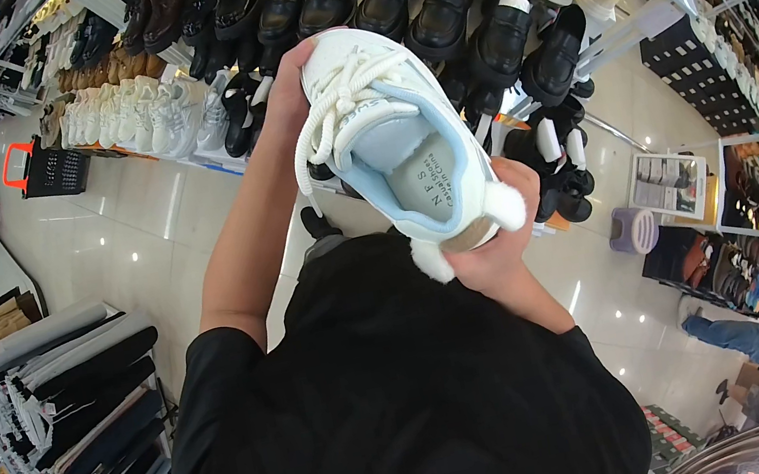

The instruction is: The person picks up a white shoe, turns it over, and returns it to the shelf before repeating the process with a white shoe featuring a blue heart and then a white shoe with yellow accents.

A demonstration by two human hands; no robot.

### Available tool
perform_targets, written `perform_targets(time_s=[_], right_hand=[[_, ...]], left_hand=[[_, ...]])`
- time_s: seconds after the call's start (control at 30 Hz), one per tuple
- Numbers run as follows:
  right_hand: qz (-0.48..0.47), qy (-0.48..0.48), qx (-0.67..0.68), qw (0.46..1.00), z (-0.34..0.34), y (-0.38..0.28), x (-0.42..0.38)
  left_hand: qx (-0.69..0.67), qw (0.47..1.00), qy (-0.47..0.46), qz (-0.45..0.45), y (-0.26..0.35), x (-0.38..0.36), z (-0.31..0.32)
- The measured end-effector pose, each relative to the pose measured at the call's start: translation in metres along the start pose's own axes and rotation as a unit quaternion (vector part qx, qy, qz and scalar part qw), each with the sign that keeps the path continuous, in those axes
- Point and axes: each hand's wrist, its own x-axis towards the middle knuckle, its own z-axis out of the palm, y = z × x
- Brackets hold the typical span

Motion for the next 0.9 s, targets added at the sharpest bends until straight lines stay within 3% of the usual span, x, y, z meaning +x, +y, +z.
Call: perform_targets(time_s=[0.27,0.47,0.57,0.77,0.87,0.9], right_hand=[[-0.002,0.006,0.019,1.0,0.007,0.005,0.004],[0.003,0.043,0.119,0.992,0.025,0.01,0.01],[0.02,-0.062,0.032,0.997,0.022,0.02,0.008],[0.092,-0.06,0.112,0.988,0.046,0.025,0.012],[0.255,-0.005,0.254,0.933,0.065,0.013,0.03],[0.287,-0.041,0.259,0.921,0.065,0.015,0.036]], left_hand=[[0.023,0.999,-0.004,0.038,0.013,0.001,0.001],[0.057,0.996,-0.01,0.074,0.031,0.005,-0.001],[0.065,0.996,0.006,0.064,0.041,0.01,-0.006],[0.093,0.993,-0.007,0.078,0.062,0.026,-0.023],[0.156,0.976,-0.009,0.154,0.074,0.036,-0.039],[0.189,0.968,0.007,0.165,0.08,0.037,-0.039]])
